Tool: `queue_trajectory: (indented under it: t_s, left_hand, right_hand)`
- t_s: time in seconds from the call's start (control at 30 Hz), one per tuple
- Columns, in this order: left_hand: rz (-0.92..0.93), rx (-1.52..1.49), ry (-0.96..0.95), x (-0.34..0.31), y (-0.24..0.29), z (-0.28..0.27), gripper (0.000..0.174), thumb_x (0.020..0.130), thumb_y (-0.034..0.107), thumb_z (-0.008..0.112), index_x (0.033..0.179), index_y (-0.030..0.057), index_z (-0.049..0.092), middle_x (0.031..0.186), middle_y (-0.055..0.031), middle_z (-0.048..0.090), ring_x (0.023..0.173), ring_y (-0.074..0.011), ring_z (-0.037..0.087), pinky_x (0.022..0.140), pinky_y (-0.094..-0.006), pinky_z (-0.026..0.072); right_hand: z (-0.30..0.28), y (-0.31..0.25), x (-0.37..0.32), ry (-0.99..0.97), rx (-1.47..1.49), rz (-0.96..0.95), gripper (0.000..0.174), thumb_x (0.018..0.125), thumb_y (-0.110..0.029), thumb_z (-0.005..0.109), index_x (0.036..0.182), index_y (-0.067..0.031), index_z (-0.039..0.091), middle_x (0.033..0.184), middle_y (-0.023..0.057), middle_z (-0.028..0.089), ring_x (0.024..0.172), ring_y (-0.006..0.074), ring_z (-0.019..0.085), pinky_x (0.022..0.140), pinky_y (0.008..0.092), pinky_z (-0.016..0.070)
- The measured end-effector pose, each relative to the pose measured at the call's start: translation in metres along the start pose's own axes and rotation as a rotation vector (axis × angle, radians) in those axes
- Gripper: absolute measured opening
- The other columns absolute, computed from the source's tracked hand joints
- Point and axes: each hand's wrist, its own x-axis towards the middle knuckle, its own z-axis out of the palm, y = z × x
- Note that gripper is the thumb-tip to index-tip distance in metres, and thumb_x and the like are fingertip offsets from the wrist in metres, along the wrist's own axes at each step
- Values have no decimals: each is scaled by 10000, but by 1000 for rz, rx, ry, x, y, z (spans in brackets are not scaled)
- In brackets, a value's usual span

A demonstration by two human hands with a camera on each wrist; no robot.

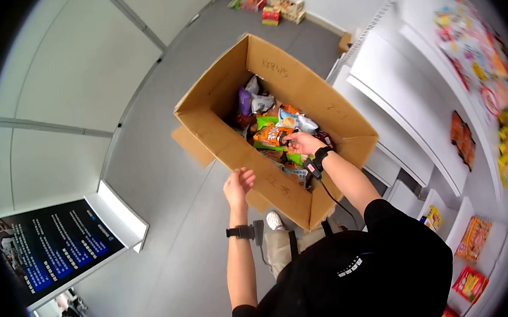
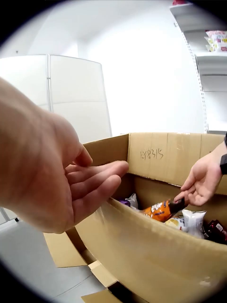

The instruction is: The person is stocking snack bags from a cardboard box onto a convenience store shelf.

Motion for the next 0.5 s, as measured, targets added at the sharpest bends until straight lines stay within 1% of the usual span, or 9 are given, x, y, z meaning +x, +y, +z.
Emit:
queue_trajectory:
  t_s: [0.03,0.13,0.17,0.23,0.27,0.33,0.37,0.4,0.5]
  left_hand:
    - [16,-22,-45,-5,-3,-3,318,898,265,492,1006,-20,579,905,-132,660,743,-168,647,612,-245,501]
    - [27,71,-250,-20,-10,-11,511,885,382,504,1190,-27,488,1141,-162,586,991,-217,605,790,-311,500]
    - [1,119,-296,-33,-8,-10,561,880,411,510,1230,-24,449,1181,-172,555,1034,-233,578,822,-340,485]
    - [-32,218,-403,-63,-2,-6,672,870,469,521,1309,-17,371,1261,-191,494,1121,-265,526,886,-398,454]
    - [-26,240,-492,-80,2,-10,782,851,539,516,1368,2,282,1317,-203,435,1185,-291,464,939,-457,403]
    - [-30,190,-584,-105,4,-8,779,848,549,514,1366,13,287,1302,-204,448,1186,-291,462,936,-455,406]
    - [-35,169,-629,-116,3,-5,778,846,554,513,1364,19,289,1294,-204,454,1187,-290,461,934,-454,407]
    - [-86,102,-639,-126,0,-1,702,845,546,520,1327,59,366,1250,-149,506,1157,-265,491,922,-443,418]
    - [-33,87,-766,-153,-11,11,610,846,531,527,1271,102,441,1194,-81,554,1115,-230,525,910,-432,428]
  right_hand:
    - [5,-2,-30,-5,-27,-60,209,896,-181,524,1023,-32,598,944,27,591,736,118,500,678,274,472]
    - [28,8,-128,7,20,-251,181,861,-164,586,983,-40,635,936,16,609,730,97,498,644,245,444]
    - [36,17,-155,-1,5,-321,185,874,-158,570,995,-34,636,915,15,613,719,93,503,652,239,442]
    - [52,58,-228,-127,44,-470,220,900,-147,523,1054,-24,621,945,12,607,724,91,515,666,239,452]
    - [61,79,-257,-151,21,-509,245,912,-149,501,1093,-21,605,964,9,603,736,89,519,676,240,453]
    - [67,115,-294,-199,-18,-547,308,935,-168,459,1185,-15,555,1001,0,587,766,84,524,702,238,449]
    - [73,131,-316,-205,-66,-571,306,935,-177,463,1171,-7,560,967,-5,577,761,79,511,708,239,440]
    - [77,146,-335,-191,-128,-592,301,935,-177,463,1158,-6,568,953,-7,570,754,76,503,705,235,436]
    - [77,182,-381,-104,-207,-662,273,919,-187,496,1078,7,605,927,-6,569,731,64,478,692,227,420]
